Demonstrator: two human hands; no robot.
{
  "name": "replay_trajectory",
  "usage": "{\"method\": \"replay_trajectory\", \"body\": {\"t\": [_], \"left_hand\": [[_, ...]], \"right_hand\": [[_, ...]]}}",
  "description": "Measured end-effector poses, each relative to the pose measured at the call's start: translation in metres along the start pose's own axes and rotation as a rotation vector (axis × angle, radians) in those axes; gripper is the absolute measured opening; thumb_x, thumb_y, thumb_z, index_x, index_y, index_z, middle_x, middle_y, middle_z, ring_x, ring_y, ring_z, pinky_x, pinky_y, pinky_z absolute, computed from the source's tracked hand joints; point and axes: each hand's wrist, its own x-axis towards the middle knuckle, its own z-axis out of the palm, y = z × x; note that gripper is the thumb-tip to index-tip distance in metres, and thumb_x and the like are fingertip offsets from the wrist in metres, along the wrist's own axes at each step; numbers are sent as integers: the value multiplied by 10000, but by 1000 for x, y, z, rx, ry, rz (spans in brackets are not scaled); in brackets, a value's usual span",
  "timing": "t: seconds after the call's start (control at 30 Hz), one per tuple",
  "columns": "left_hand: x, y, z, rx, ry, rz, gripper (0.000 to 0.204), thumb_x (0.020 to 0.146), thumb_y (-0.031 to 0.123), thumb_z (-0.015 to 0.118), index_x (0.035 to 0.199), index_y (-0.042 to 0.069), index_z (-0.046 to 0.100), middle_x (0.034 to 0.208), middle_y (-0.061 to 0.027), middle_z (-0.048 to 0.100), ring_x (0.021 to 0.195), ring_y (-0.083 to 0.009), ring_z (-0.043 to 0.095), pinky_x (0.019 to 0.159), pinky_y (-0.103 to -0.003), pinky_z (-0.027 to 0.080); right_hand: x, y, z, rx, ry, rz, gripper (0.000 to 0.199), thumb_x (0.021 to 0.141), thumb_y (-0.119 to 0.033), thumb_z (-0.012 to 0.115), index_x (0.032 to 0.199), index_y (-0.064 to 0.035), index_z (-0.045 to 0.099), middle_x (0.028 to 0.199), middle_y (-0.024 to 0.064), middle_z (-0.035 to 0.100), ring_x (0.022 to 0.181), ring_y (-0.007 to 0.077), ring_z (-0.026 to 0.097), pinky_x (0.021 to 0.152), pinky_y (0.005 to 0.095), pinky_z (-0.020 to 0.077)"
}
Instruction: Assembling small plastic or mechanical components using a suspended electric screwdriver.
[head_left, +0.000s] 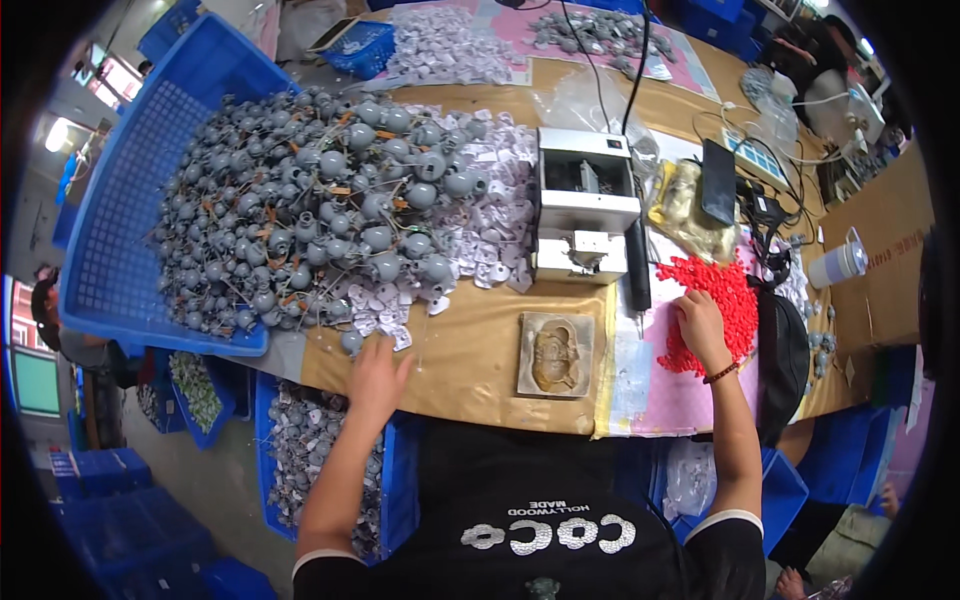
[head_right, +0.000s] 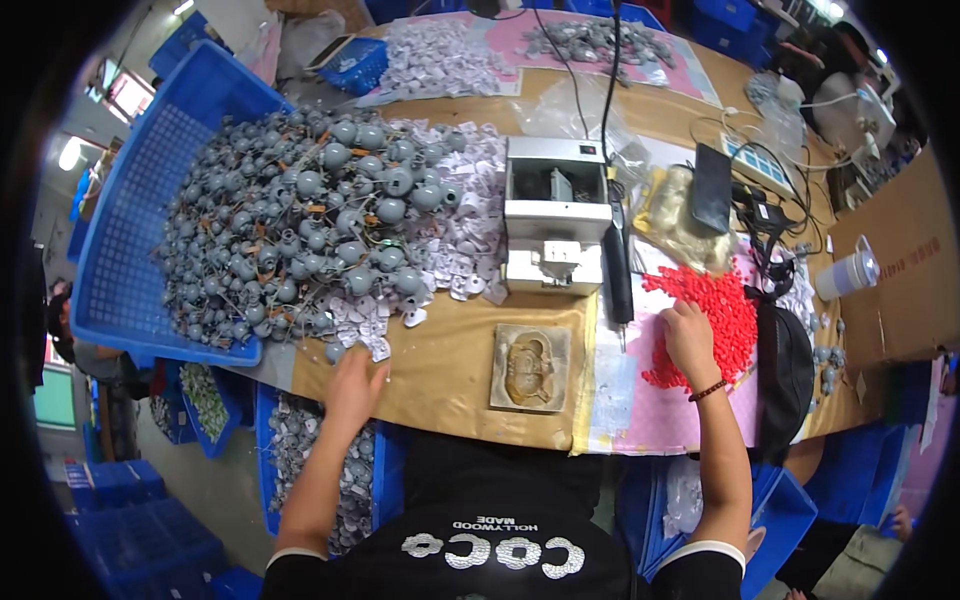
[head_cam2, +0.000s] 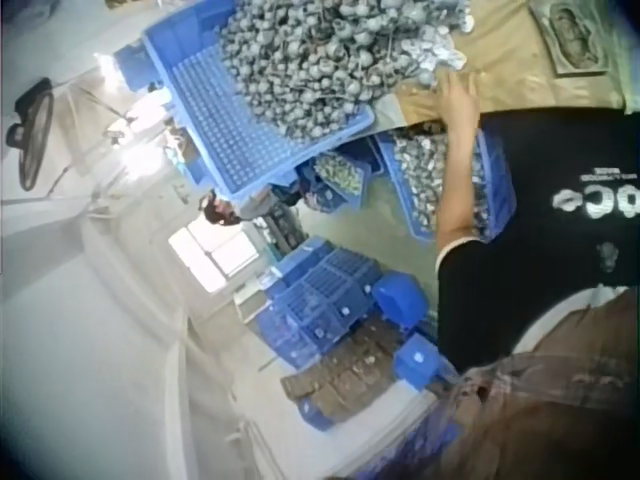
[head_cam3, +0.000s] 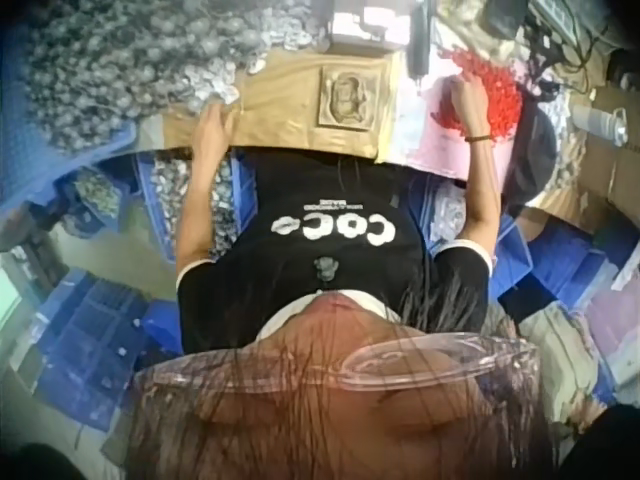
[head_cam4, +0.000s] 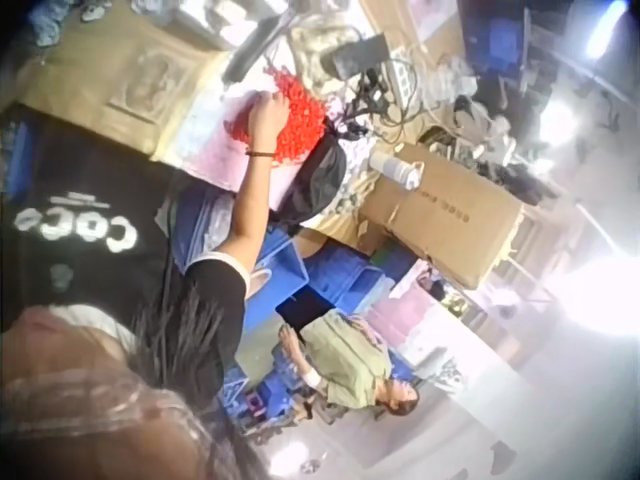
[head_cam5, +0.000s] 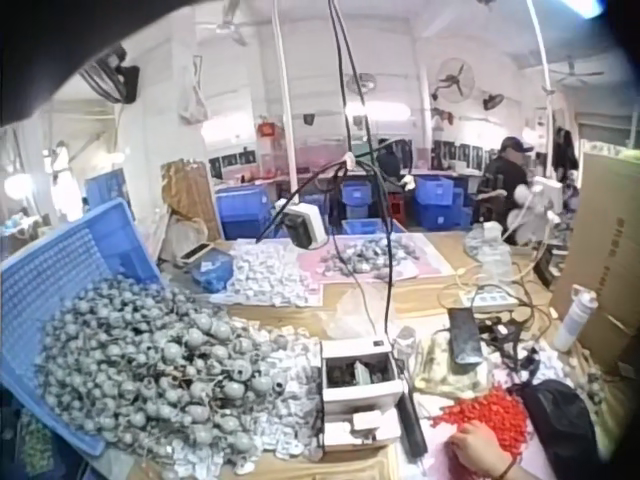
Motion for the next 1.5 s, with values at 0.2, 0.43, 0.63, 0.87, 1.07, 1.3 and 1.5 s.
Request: {"method": "replay_trajectory", "body": {"t": [0.2, 0.43, 0.63, 0.87, 1.07, 1.3, 1.5], "left_hand": [[21, 3, 39, 19, 60, -5, 294, 899, 226, 761, 1081, 40, 625, 1068, -210, 596, 1002, -437, 626, 835, -523, 526], [-30, 78, 32, -590, -142, 222, 252, 869, 118, 780, 1101, 65, 697, 1061, -149, 626, 990, -365, 639, 859, -455, 536], [22, 175, 63, -590, -83, 547, 263, 824, 75, 809, 1078, 105, 749, 1030, -65, 639, 1014, -296, 624, 881, -412, 522], [42, 190, 61, -587, -97, 463, 331, 808, 54, 796, 1126, 120, 732, 1086, -50, 650, 1145, -309, 574, 991, -442, 468], [57, 163, -1, -757, -26, 451, 353, 812, 10, 778, 1153, 88, 725, 1137, -91, 674, 1044, -349, 636, 985, -444, 508], [145, 73, -123, -76, 387, 429, 359, 782, -73, 662, 1063, 121, 773, 1117, -84, 666, 1131, -328, 590, 888, -444, 534], [186, 27, -110, 102, 313, 508, 195, 808, 12, 733, 959, 121, 793, 1123, -59, 667, 1208, -347, 546, 976, -446, 512]], "right_hand": [[-1, 2, 1, 26, 65, 2, 79, 802, -38, 697, 872, -57, 726, 874, 125, 649, 906, 346, 623, 794, 462, 520], [-2, -32, -19, 380, 238, 141, 95, 819, 20, 753, 889, -20, 702, 868, 116, 672, 827, 283, 655, 754, 387, 529], [3, -119, -28, 695, 190, -17, 146, 796, 0, 784, 904, -49, 699, 891, 86, 687, 831, 270, 653, 749, 382, 516], [18, -184, -20, 717, 171, -346, 211, 765, -31, 823, 916, -85, 685, 918, 51, 698, 854, 273, 646, 760, 390, 494], [22, -194, 0, 456, 100, -552, 212, 773, -130, 798, 951, -109, 685, 964, 42, 650, 924, 252, 605, 824, 383, 469], [14, -201, -5, 306, 74, -526, 249, 801, -143, 802, 1037, -131, 722, 1102, 36, 667, 1016, 252, 609, 837, 393, 472], [11, -199, -4, 422, 95, -467, 310, 815, -135, 812, 1110, -111, 721, 1122, 59, 674, 1019, 272, 622, 843, 409, 488]]}}
